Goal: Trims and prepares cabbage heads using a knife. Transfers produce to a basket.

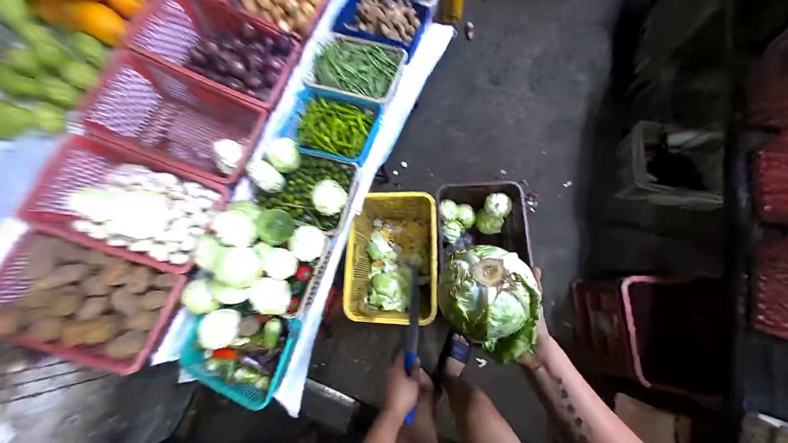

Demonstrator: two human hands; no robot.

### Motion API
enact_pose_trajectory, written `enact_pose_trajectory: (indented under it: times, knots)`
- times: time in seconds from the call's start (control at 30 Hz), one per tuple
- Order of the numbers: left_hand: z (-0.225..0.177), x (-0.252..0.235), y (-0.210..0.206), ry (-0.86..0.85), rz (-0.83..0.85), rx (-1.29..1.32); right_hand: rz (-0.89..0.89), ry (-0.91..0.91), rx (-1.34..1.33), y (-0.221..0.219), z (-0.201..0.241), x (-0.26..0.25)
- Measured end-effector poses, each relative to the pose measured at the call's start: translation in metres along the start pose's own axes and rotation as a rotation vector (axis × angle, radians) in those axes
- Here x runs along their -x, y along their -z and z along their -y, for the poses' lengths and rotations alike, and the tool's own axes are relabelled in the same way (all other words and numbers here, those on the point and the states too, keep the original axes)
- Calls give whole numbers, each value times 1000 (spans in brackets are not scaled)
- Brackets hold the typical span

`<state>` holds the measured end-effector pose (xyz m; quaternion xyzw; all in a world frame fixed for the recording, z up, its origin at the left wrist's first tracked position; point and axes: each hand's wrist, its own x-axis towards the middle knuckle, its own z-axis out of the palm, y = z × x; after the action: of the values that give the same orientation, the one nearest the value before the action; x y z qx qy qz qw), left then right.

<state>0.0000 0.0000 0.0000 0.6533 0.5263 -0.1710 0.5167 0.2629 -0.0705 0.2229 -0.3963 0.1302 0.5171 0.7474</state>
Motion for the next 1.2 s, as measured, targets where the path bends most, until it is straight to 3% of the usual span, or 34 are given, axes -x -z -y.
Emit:
enact_pose_trajectory:
  times: [0.07, 0.17, 0.23, 0.33, 0.4, 0.5, 0.7, 0.8, 0.93, 1.1, 1.2]
  knots:
    - [-3, 41, 29, -9, 18, -72, 259, 81, 27, 16, -17, -2]
    - [-4, 95, 72, 12, 22, -230, 209, 174, 202, -19, 4, 36]
    - [-12, 128, 99, 23, -11, -320, 287, 174, 192, -31, 18, 59]
    - [-20, 174, 125, 22, -112, -297, 478, 28, 268, -28, 40, 68]
    - [-27, 191, 138, -8, -193, -221, 476, -103, 411, -28, 42, 52]
    - [-28, 201, 142, -75, -265, -76, 408, -225, 532, -25, 16, 31]
    - [-48, 188, 183, -286, -303, 36, 353, 73, 163, -69, -13, 69]
    - [-62, 175, 216, -428, -293, -60, 387, 5, 59, -66, -23, 68]
    - [-96, 161, 259, -529, -214, -297, 197, 78, 122, -85, -52, 49]
    - [-158, 160, 306, -593, -90, -567, -190, 443, 365, -121, -95, 19]
    - [-186, 172, 328, -923, -295, -443, -329, 500, 403, -142, -109, 16]
